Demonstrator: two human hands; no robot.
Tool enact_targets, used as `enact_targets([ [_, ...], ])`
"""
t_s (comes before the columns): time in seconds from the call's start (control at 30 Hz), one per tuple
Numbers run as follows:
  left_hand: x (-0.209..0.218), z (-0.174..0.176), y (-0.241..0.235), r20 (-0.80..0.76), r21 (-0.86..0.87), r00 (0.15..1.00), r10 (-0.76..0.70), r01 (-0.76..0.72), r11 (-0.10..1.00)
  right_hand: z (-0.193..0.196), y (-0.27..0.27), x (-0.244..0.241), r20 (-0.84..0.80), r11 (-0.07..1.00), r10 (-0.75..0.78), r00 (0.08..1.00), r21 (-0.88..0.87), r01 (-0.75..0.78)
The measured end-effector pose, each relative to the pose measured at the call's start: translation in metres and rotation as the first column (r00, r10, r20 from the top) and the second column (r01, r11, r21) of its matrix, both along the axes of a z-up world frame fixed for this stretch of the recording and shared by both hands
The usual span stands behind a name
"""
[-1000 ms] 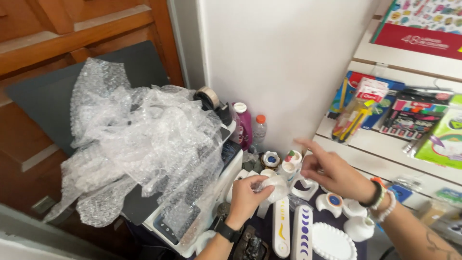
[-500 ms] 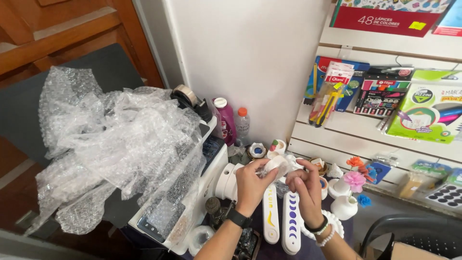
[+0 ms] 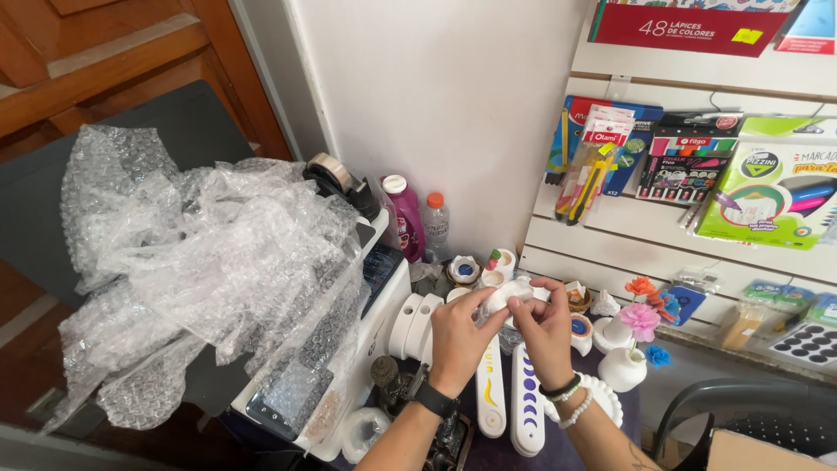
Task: Wrapping small decorative items in bubble wrap and placing them into a cardboard box for shipping.
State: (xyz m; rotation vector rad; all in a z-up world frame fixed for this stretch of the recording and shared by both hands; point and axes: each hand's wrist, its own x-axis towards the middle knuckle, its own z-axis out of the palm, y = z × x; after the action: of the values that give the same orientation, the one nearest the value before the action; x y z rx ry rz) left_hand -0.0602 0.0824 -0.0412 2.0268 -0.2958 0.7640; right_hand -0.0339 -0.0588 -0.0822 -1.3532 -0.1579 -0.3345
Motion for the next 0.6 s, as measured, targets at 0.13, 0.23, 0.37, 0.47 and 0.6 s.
enact_targets([
  [0.13,0.002,-0.002,0.005,-0.085,-0.026,0.995,-0.045,0.043,0.999,-0.004,-0.006,0.004,-0.055,0.997,0.029,0.998,-0.065,-0.032],
  [0.23,0.003,0.002,0.01,-0.199,-0.094,0.976,-0.088,0.071,0.993,-0.013,-0.013,0.013,-0.208,0.967,-0.072,0.976,-0.255,0.017],
  [0.37,0.005,0.001,0.014,-0.252,-0.291,0.948,-0.195,0.118,0.95,-0.031,-0.026,0.017,-0.078,0.961,-0.025,0.997,-0.278,0.002],
  [0.47,0.007,0.001,0.018,-0.3,-0.323,0.926,-0.23,0.128,0.938,-0.026,-0.031,0.009,-0.052,0.952,-0.057,0.997,-0.304,0.039],
  [0.6,0.006,0.009,0.017,-0.356,-0.279,0.902,-0.245,0.148,0.949,-0.003,-0.032,0.0,0.159,0.897,-0.173,0.972,-0.381,0.222],
])
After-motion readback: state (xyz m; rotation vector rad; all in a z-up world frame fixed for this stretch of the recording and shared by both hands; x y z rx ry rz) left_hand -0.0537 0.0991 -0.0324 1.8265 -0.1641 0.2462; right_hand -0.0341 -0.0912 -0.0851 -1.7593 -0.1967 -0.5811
